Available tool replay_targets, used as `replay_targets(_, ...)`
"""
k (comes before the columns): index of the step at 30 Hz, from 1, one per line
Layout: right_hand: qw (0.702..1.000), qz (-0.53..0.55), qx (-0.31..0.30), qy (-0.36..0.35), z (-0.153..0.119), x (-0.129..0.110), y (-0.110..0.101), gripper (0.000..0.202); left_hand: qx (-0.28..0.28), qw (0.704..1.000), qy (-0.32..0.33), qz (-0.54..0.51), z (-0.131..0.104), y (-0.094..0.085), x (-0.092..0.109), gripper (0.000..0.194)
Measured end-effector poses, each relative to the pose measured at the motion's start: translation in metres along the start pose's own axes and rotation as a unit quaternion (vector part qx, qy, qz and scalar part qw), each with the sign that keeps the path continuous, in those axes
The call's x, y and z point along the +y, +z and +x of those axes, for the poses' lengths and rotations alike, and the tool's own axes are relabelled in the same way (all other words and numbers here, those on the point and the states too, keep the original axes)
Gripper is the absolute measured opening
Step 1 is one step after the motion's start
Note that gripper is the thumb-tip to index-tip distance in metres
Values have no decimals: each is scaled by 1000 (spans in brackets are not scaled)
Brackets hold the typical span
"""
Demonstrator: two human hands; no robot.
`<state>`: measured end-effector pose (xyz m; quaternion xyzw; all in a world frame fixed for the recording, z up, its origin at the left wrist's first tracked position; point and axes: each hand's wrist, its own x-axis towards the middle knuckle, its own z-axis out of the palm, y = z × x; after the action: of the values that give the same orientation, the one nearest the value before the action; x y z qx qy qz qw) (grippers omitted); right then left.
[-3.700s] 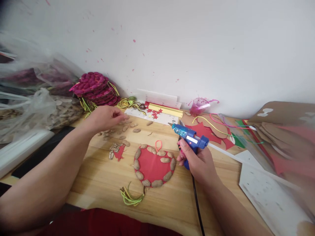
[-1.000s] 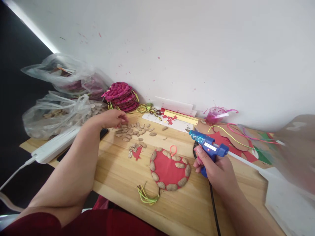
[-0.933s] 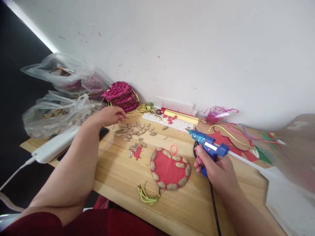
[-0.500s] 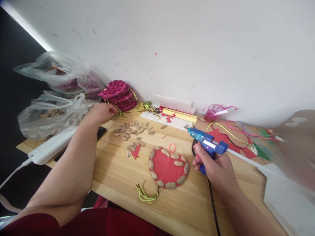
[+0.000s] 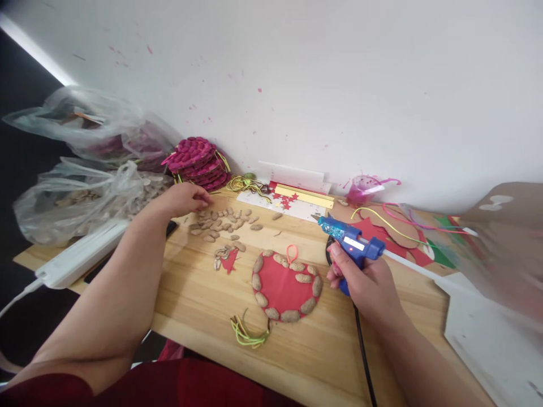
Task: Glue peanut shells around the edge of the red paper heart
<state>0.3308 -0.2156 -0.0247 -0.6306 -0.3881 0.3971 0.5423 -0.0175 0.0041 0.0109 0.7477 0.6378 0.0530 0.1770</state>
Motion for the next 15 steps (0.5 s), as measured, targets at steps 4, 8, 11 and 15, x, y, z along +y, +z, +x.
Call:
replay_targets(4,1000,-7,1,0,1,2,-1,42,11,997,29,70,-4,-9,-3,30)
replay_targets(8,1000,-9,5,3,0,2,-1,42,-43,995,58,74,-8,-16,-6,29)
replay_targets(11,1000,-8,7,4,0,1,0,42,-82,993,54,66,-7,-12,-6,29)
replay_targets(15,1000,-10,7,1,-1,0,1,42,-65,995,39,66,-4,-10,-4,26)
